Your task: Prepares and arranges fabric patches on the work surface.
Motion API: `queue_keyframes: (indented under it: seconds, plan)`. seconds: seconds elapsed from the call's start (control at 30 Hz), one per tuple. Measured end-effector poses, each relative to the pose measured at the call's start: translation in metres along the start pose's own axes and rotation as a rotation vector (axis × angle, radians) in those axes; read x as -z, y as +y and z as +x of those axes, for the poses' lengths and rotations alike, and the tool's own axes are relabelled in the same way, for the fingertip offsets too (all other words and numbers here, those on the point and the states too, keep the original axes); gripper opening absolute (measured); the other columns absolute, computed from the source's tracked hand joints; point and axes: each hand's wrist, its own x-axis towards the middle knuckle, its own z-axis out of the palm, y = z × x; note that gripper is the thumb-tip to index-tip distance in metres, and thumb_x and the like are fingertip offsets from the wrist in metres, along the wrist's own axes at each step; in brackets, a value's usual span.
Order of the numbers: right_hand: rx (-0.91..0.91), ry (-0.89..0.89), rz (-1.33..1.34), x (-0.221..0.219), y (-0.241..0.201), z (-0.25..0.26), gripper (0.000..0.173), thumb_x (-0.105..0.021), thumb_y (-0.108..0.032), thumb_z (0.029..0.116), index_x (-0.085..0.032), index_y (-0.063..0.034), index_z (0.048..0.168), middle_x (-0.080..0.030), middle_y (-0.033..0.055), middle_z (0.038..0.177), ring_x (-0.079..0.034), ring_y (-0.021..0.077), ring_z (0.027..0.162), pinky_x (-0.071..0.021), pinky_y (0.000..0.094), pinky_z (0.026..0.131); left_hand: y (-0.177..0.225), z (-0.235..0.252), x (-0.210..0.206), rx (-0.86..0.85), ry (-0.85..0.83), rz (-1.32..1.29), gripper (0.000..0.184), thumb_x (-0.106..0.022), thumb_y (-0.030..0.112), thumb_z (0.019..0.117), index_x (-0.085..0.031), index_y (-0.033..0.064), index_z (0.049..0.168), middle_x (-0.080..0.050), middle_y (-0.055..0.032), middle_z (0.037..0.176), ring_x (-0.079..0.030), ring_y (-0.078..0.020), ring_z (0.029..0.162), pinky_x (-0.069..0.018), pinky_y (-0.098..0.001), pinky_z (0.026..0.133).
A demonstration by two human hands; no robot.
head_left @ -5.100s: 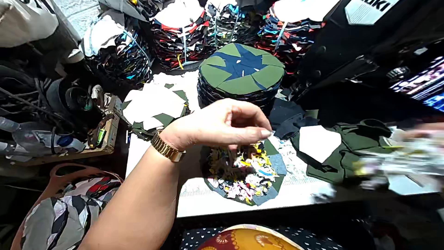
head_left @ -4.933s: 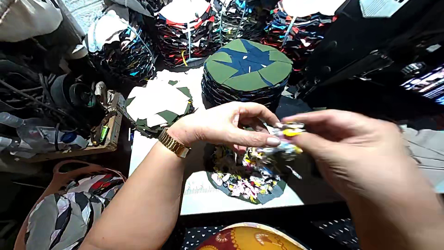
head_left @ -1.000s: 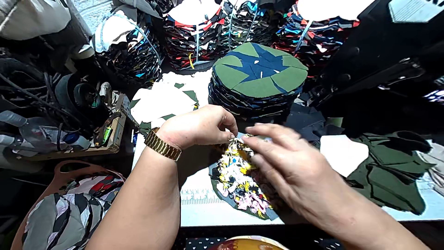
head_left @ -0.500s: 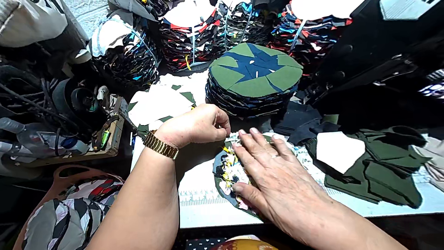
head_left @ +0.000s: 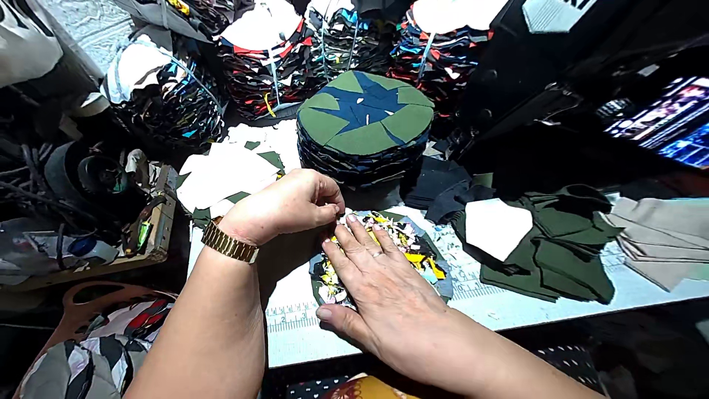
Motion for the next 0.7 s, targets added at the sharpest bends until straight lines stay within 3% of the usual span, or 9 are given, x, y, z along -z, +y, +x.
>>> queue_keyframes:
  seconds: [0.07,0.13,0.2,0.27,0.37,0.43,0.5,0.6,0.7]
  plan:
    - [-0.032,-0.030,0.240,0.018,0.008,-0.001,0.076,-0.026,-0.063,0.1055,-0.044,-0.0101,0.157,-0.041,0.0098,0.163,-0.026,0.0271,0.156,-0.0185,0.0595,0.125,0.001,0.000,0.002,0.004,0.000,-0.010,0.012,-0.065,0.015,0.0991,-0.075,0.0093,0.098,-0.065,0.0028,0.072,-0.056,-0.0021,0.062,-0.0472,-0.0228,0.061]
    - [-0.054,0.048,0.411,0.041,0.023,-0.005,0.060,-0.032,-0.050,0.1078,-0.051,-0.0168,0.154,-0.052,0.0003,0.154,-0.045,0.0155,0.144,-0.0370,0.0471,0.119,0.000,-0.002,0.004,0.000,-0.003,-0.019,0.012,-0.065,0.014,0.0988,-0.075,0.0084,0.098,-0.059,0.0037,0.066,-0.049,-0.0021,0.056,-0.0413,-0.0224,0.056]
    - [-0.050,0.172,0.535,0.064,0.038,-0.007,0.046,-0.037,-0.037,0.1091,-0.063,-0.0156,0.140,-0.064,-0.0029,0.138,-0.060,0.0080,0.125,-0.0523,0.0338,0.105,-0.001,-0.003,0.005,0.011,-0.030,-0.031,0.013,-0.065,0.015,0.0990,-0.076,0.0085,0.096,-0.057,0.0035,0.063,-0.046,-0.0026,0.053,-0.0396,-0.0230,0.053]
    - [-0.049,0.313,0.525,0.070,0.047,-0.007,0.041,-0.039,-0.028,0.1085,-0.069,-0.0102,0.130,-0.070,-0.0007,0.127,-0.065,0.0082,0.117,-0.0555,0.0303,0.101,0.001,-0.003,0.004,0.016,-0.053,-0.031,0.014,-0.064,0.016,0.0997,-0.076,0.0078,0.096,-0.057,0.0029,0.063,-0.045,-0.0032,0.053,-0.0384,-0.0233,0.053]
    - [-0.076,0.289,0.302,0.053,0.044,-0.007,0.047,-0.038,-0.032,0.1081,-0.064,-0.0079,0.138,-0.064,0.0052,0.139,-0.058,0.0154,0.131,-0.0482,0.0385,0.111,0.001,-0.002,0.004,0.004,-0.057,-0.018,0.015,-0.064,0.015,0.0997,-0.076,0.0079,0.096,-0.058,0.0024,0.065,-0.047,-0.0036,0.054,-0.0403,-0.0236,0.054]
    - [-0.071,0.142,0.113,0.028,0.034,-0.007,0.064,-0.032,-0.048,0.1073,-0.051,-0.0039,0.150,-0.046,0.0126,0.158,-0.039,0.0283,0.150,-0.0312,0.0531,0.122,-0.002,-0.002,0.004,-0.001,-0.051,-0.030,0.015,-0.063,0.014,0.0995,-0.076,0.0081,0.094,-0.057,0.0028,0.063,-0.047,-0.0032,0.053,-0.0397,-0.0226,0.052]
    - [-0.066,0.080,-0.059,0.005,0.026,-0.006,0.082,-0.026,-0.062,0.1035,-0.043,0.0002,0.155,-0.036,0.0190,0.163,-0.030,0.0350,0.154,-0.0220,0.0608,0.123,-0.003,-0.004,0.005,0.010,-0.048,-0.043,0.015,-0.064,0.015,0.0994,-0.075,0.0082,0.091,-0.056,0.0030,0.061,-0.046,-0.0035,0.052,-0.0388,-0.0226,0.051]
    - [-0.044,0.039,-0.114,0.003,0.028,-0.003,0.085,-0.022,-0.065,0.1034,-0.043,-0.0016,0.155,-0.037,0.0186,0.163,-0.029,0.0333,0.154,-0.0201,0.0606,0.124,0.001,-0.003,0.003,-0.031,-0.044,-0.120,0.014,-0.066,0.015,0.0974,-0.074,0.0078,0.088,-0.058,0.0037,0.061,-0.048,-0.0020,0.052,-0.0383,-0.0206,0.050]
    - [0.004,-0.036,-0.077,0.015,0.035,0.003,0.082,-0.022,-0.066,0.1038,-0.055,-0.0043,0.146,-0.037,0.0150,0.164,-0.027,0.0306,0.155,-0.0177,0.0584,0.125,0.007,-0.003,0.000,-0.109,-0.042,-0.259,0.016,-0.063,0.014,0.0988,-0.072,0.0066,0.088,-0.064,0.0028,0.068,-0.057,-0.0007,0.059,-0.0456,-0.0170,0.054]
